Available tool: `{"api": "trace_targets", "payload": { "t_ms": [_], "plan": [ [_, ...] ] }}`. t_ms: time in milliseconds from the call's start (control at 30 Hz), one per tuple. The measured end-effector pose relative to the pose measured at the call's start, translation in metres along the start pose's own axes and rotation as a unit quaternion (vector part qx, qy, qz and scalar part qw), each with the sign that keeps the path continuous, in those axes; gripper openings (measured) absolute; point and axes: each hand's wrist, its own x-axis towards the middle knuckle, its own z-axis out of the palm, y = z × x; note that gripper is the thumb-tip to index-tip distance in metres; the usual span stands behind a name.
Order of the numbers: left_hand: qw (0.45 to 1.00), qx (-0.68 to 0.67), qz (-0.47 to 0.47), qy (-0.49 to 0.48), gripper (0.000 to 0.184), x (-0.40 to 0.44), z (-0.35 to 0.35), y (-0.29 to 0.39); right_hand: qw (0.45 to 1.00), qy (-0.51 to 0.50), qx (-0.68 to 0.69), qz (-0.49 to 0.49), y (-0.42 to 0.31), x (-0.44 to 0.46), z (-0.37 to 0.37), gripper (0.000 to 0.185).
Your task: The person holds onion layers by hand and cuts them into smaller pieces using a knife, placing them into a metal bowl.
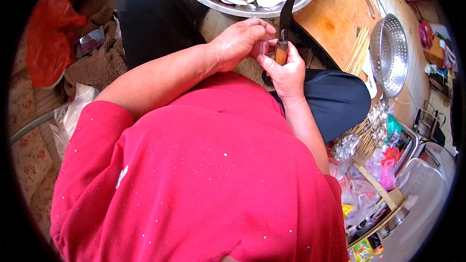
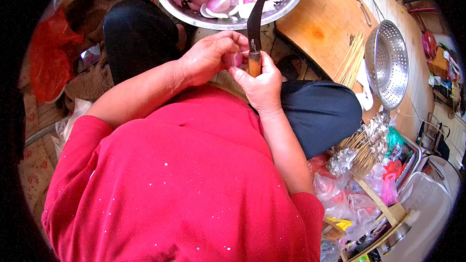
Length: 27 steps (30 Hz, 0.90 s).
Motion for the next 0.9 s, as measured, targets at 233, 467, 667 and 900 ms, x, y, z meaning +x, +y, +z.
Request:
{"api": "trace_targets", "payload": {
  "t_ms": [233,467,667,900],
  "plan": [
    [1.0,-0.005,-0.012,-0.016,0.041,-0.001,-0.003,0.002,0.996,-0.024,0.063,0.053,-0.008,-0.001,0.0,0.036],
    [0.999,-0.011,-0.031,-0.041,0.039,0.006,-0.01,-0.003,0.986,-0.013,0.142,0.084,-0.001,0.005,-0.003,0.024],
    [0.994,-0.08,-0.051,-0.062,0.058,0.0,-0.007,0.001,0.983,0.019,0.159,0.086,-0.004,0.008,-0.003,0.018],
    [0.991,-0.093,-0.063,-0.066,0.065,-0.006,0.001,0.012,0.98,0.081,0.165,0.074,-0.003,0.015,-0.002,0.017]
  ]
}}
